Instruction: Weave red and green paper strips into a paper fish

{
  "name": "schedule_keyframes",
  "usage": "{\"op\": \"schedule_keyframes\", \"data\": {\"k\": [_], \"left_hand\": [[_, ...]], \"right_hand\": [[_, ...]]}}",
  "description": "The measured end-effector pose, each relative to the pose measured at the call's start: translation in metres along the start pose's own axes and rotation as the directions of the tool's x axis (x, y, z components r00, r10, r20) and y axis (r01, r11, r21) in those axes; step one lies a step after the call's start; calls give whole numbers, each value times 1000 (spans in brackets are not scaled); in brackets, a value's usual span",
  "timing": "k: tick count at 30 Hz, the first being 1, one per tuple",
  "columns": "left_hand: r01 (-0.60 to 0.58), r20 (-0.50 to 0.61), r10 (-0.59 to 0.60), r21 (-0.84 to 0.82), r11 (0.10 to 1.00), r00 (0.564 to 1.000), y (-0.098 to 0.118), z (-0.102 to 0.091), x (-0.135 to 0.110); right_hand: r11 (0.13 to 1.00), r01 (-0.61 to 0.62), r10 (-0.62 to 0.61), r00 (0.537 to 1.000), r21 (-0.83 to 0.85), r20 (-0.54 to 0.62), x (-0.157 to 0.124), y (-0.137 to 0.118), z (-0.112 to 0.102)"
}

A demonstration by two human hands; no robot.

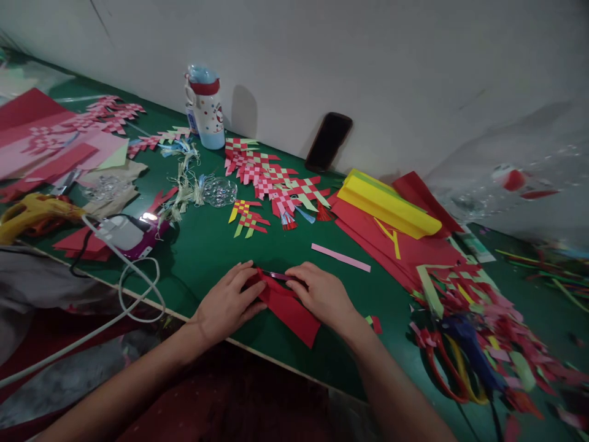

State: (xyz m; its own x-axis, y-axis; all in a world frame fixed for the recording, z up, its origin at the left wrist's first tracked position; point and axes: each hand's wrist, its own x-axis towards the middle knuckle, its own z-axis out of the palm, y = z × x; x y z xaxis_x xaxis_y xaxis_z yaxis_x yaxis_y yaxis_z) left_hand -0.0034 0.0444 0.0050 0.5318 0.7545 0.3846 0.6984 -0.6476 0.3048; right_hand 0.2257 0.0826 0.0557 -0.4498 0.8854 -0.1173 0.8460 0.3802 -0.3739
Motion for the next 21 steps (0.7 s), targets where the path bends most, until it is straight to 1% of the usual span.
{"op": "schedule_keyframes", "data": {"k": [6, 21], "left_hand": [[23, -24, -22, 31, 999, 999, 2, -3, 0], [22, -33, -21, 24, 999, 999, 1, -2, -1]], "right_hand": [[998, 50, -50, 999, -28, 6, 8, 5, 0], [997, 64, -66, 998, -43, -24, 8, 14, -5]]}}
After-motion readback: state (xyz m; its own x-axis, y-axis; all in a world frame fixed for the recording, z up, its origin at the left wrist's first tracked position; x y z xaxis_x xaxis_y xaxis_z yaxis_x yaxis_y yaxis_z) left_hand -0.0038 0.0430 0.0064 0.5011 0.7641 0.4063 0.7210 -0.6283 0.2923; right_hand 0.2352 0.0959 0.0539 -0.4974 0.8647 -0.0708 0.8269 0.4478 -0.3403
